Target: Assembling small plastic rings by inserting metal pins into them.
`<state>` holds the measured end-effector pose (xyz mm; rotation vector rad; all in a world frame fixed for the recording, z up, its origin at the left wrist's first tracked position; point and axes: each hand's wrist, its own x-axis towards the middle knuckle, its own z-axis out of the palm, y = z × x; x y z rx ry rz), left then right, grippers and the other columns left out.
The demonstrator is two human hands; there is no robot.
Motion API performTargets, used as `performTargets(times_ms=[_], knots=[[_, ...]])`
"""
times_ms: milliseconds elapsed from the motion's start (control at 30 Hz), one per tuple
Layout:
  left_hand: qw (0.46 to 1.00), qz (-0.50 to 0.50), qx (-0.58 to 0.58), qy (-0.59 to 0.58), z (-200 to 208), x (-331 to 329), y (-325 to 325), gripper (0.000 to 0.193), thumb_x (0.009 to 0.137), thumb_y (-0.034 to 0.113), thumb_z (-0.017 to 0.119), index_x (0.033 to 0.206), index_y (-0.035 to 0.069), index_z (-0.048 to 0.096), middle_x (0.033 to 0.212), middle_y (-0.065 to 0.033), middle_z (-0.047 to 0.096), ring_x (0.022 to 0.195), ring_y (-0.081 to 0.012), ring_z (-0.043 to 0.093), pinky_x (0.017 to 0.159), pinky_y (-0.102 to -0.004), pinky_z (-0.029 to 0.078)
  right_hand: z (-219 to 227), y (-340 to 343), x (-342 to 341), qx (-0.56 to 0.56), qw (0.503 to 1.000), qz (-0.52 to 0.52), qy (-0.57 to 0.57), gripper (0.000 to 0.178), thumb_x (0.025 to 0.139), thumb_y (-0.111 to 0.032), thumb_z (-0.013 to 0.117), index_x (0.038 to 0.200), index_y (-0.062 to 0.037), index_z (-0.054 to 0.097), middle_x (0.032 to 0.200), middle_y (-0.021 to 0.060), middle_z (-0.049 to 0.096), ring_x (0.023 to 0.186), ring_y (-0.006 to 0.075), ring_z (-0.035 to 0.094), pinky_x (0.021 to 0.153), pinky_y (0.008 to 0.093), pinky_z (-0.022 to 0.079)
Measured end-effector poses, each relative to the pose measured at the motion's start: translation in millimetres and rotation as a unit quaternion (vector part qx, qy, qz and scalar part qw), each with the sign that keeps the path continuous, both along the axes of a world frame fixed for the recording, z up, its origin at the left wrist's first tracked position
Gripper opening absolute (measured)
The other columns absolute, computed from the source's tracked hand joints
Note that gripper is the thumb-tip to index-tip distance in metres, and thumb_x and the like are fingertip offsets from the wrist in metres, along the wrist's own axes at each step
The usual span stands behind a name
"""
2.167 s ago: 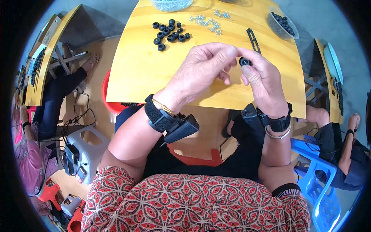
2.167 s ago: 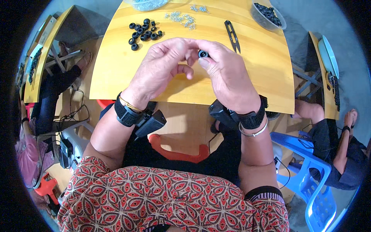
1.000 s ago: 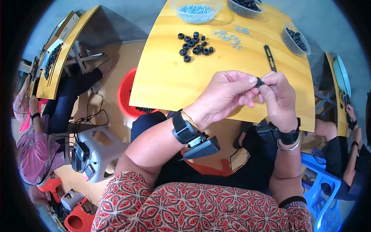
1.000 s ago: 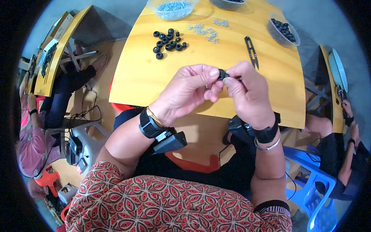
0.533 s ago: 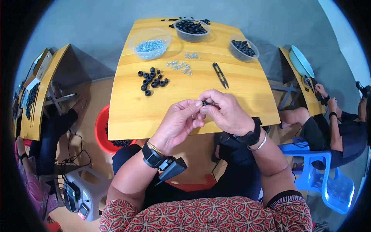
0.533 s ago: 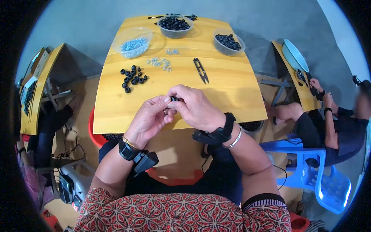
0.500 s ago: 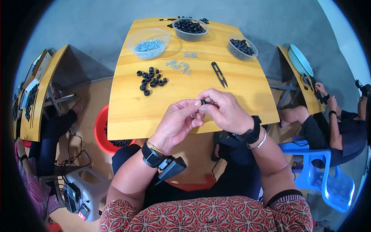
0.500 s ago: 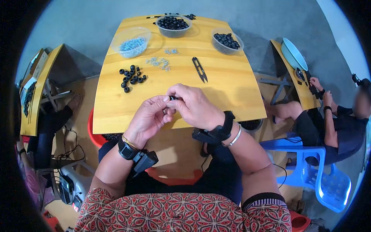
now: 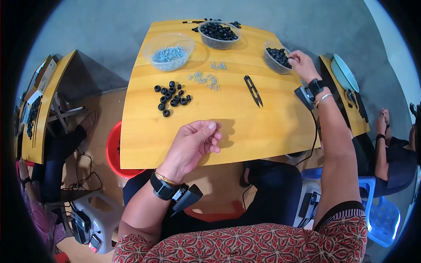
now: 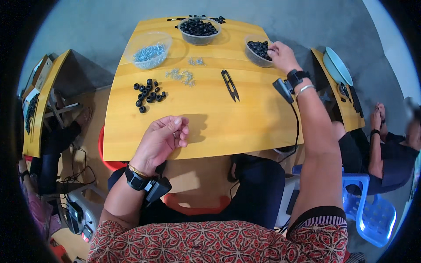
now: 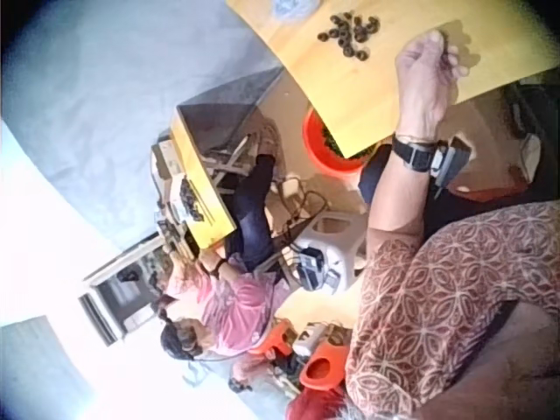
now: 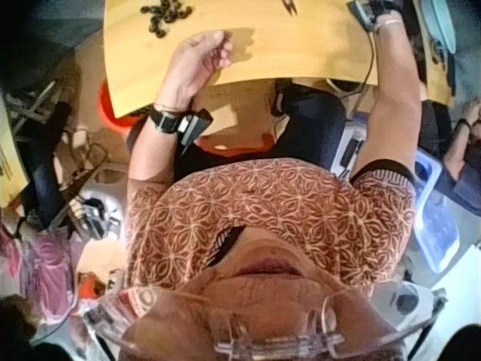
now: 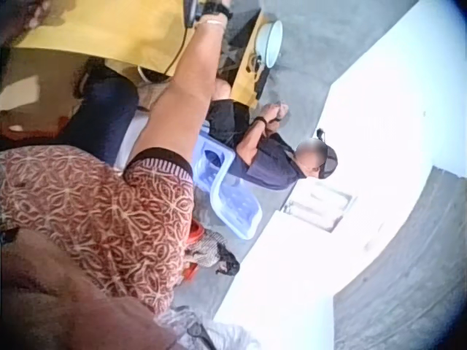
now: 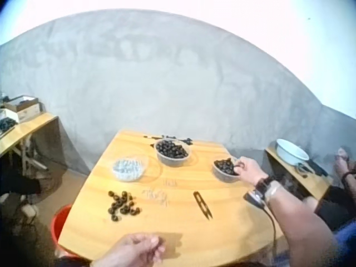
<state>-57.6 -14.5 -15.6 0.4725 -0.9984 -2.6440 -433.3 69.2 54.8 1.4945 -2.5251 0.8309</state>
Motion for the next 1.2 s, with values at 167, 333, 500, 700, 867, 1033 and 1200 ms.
performTargets(times_ms=[167,333,500,700,867,1033,1200], knots=[[1.000,-0.010,0.018,-0.003,2,1,-1,0.019,0.084,0.015,0.049,0.091,-0.002,0.053,0.075,-0.0069,0.056,0.063,-0.0130,0.054,0.056,-0.0235,0.047,-9,-34,-44,0.127,0.992,0.002,0.010,0.017,0.075,-0.014,0.056,0.087,-0.0023,0.055,0.076,0.0109,0.057,0.070,0.0189,0.052,0.067,0.0291,0.041],[0.999,-0.019,0.034,-0.002,0,4,-3,0.019,0.084,0.014,0.048,0.091,-0.003,0.053,0.076,-0.0074,0.057,0.065,-0.0131,0.055,0.057,-0.0236,0.049,-3,-50,-55,0.155,0.988,-0.011,-0.001,0.024,0.075,-0.020,0.058,0.094,-0.0054,0.055,0.076,0.0089,0.057,0.070,0.0189,0.054,0.064,0.0308,0.043],[0.999,-0.030,0.034,0.008,0,1,-1,0.019,0.085,0.014,0.048,0.092,-0.002,0.053,0.076,-0.0065,0.057,0.065,-0.0116,0.055,0.058,-0.0235,0.048,6,-42,-50,0.082,0.994,0.018,0.071,0.026,0.076,-0.018,0.055,0.098,-0.0047,0.053,0.074,0.0106,0.057,0.067,0.0193,0.055,0.063,0.0311,0.044],[0.999,-0.037,-0.002,0.002,0,8,4,0.018,0.084,0.016,0.049,0.090,-0.001,0.054,0.075,-0.0051,0.056,0.062,-0.0096,0.053,0.057,-0.0216,0.048,-2,-62,88,0.136,0.955,0.258,-0.048,0.019,0.079,-0.014,0.052,0.093,-0.0016,0.053,0.073,0.0009,0.051,0.066,0.0078,0.046,0.059,0.0222,0.040],[0.993,-0.096,-0.062,0.007,-3,11,4,0.018,0.083,0.017,0.051,0.084,0.000,0.057,0.070,-0.0038,0.057,0.057,-0.0087,0.053,0.054,-0.0195,0.046,-8,-92,193,0.131,0.908,0.398,-0.032,0.015,0.078,-0.010,0.051,0.089,-0.0009,0.052,0.068,0.0058,0.052,0.063,0.0130,0.049,0.059,0.0251,0.040],[0.988,-0.134,-0.078,0.004,3,18,3,0.019,0.082,0.019,0.053,0.082,0.001,0.057,0.066,-0.0026,0.057,0.052,-0.0085,0.053,0.051,-0.0166,0.043,-23,-127,208,0.123,0.917,0.373,0.073,0.013,0.076,-0.009,0.051,0.084,0.0001,0.050,0.064,0.0129,0.053,0.058,0.0233,0.051,0.056,0.0299,0.042],[0.991,-0.117,-0.069,-0.013,3,24,-2,0.019,0.082,0.019,0.053,0.084,0.001,0.057,0.066,-0.0025,0.057,0.053,-0.0085,0.053,0.050,-0.0165,0.043,-35,-144,207,0.139,0.924,0.347,0.082,0.015,0.076,-0.011,0.052,0.085,0.0003,0.051,0.065,0.0138,0.055,0.060,0.0253,0.054,0.056,0.0319,0.043]])
